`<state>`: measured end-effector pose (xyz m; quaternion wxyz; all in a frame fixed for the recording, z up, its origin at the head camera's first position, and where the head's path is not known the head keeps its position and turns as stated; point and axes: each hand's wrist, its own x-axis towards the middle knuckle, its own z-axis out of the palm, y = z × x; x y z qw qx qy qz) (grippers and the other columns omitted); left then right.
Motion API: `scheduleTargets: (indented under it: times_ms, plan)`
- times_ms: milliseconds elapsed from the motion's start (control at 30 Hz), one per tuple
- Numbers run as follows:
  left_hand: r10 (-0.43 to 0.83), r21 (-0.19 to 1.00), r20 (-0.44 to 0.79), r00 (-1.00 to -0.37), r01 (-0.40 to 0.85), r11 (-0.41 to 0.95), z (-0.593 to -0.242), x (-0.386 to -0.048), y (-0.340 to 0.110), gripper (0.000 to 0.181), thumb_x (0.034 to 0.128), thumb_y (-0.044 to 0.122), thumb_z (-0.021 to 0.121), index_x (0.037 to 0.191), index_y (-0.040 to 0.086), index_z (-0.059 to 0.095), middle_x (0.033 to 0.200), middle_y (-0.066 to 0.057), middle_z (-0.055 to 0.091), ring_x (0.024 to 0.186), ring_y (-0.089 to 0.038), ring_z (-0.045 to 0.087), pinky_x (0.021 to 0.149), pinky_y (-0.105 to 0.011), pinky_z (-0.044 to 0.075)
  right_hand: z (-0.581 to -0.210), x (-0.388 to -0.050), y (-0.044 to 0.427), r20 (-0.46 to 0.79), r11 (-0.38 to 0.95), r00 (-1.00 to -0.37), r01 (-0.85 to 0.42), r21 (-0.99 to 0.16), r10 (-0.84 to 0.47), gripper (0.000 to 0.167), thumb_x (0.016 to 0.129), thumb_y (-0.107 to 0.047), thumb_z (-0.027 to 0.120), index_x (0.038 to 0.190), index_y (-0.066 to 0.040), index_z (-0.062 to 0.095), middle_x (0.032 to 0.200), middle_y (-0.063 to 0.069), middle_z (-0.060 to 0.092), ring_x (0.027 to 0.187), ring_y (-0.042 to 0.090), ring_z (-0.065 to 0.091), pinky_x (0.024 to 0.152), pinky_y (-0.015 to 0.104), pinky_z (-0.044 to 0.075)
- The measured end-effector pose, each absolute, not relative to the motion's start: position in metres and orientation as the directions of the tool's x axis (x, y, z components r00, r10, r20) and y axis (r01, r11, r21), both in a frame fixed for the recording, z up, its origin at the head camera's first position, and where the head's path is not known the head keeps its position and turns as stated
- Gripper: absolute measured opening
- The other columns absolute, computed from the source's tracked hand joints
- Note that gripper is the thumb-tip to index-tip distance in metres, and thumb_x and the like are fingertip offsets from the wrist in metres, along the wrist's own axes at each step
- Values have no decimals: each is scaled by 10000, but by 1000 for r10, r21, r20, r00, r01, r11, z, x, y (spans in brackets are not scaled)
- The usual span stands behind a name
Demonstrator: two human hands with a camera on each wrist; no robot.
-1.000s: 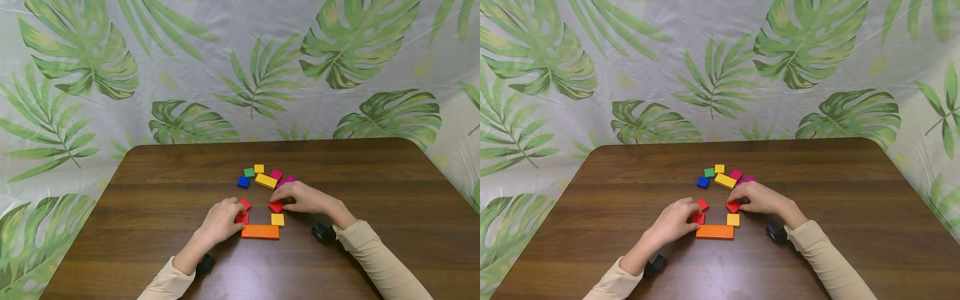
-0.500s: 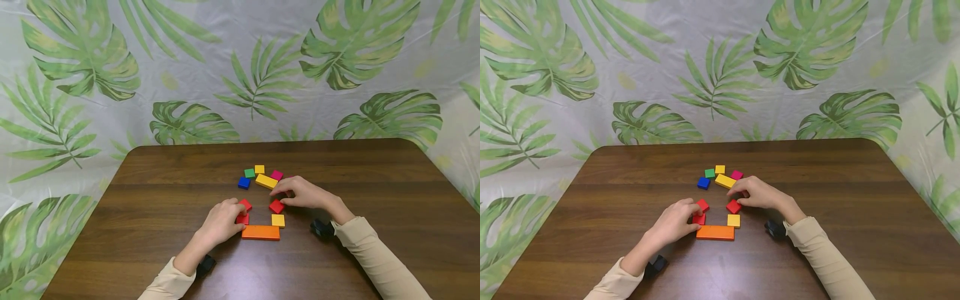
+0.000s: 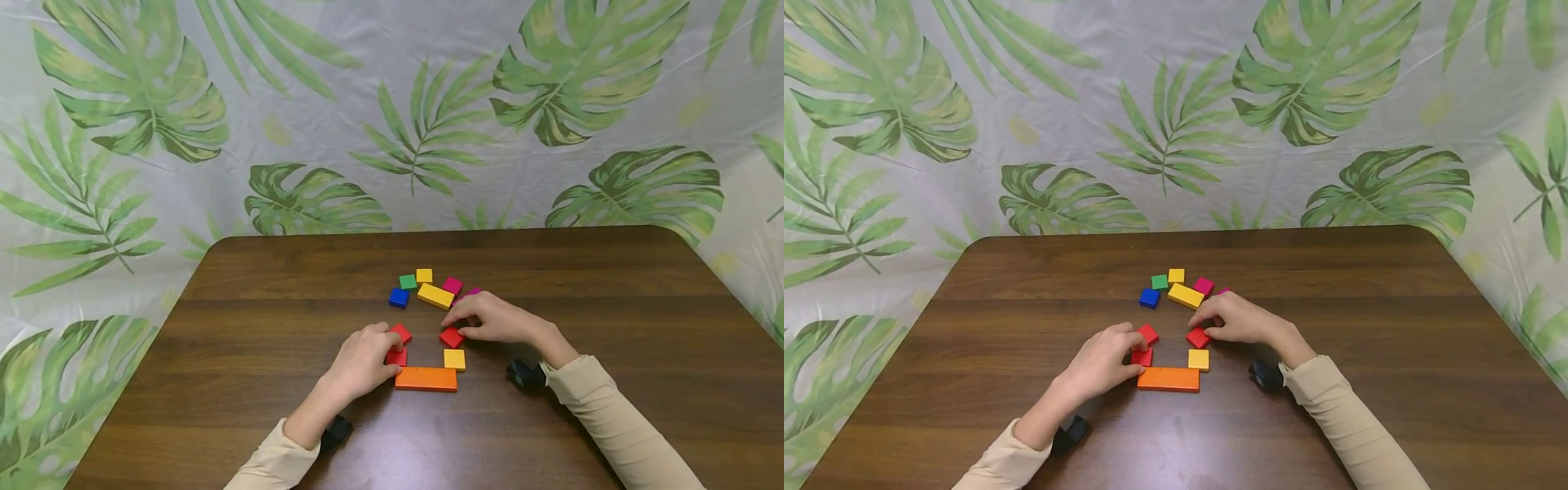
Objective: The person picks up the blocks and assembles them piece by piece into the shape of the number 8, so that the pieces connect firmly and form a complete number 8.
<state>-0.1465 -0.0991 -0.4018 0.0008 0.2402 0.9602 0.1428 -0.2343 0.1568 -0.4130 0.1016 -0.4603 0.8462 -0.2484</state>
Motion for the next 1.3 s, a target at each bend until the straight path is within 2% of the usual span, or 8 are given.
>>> scheduleTargets:
  times_ms: [200,467,767,1000,1300]
  plan:
    - [475,264,109,-873,486,833,-399,-144,-100,213,716,223,805,847,109,681,775,-4,571,692,-145,523,616,-258,442,-413,-233,156,55,454,-558,-725,-519,-828,228,864,-63,618,1068,-122,702,1014,5,701,769,118,516,676,217,448]
    - [462,259,66,-884,463,848,-402,-147,-99,219,730,251,796,878,127,692,798,2,585,718,-148,539,634,-262,451,-412,-233,157,50,465,-566,-721,-513,-823,227,864,-70,622,1070,-121,702,1020,8,702,791,121,532,702,220,461]
    - [458,261,75,-886,460,849,-403,-147,-99,220,727,248,799,875,122,694,794,2,583,708,-143,527,629,-252,440,-412,-236,154,136,569,-679,-693,-443,-722,217,864,-159,656,1069,-107,702,1036,12,712,953,170,631,861,361,526]
    - [459,266,68,-886,459,848,-402,-146,-99,221,731,253,796,881,126,696,802,3,588,710,-137,526,639,-249,444,-417,-243,151,247,623,-744,-659,-421,-621,198,827,-137,699,1020,-98,714,986,28,706,884,168,628,814,367,530]
    - [452,263,53,-890,449,854,-403,-148,-98,222,733,263,795,885,135,697,803,10,588,712,-132,523,647,-244,447,-421,-252,138,239,653,-776,-624,-429,-584,207,806,-154,722,1000,-80,716,975,53,700,877,187,631,803,362,536]
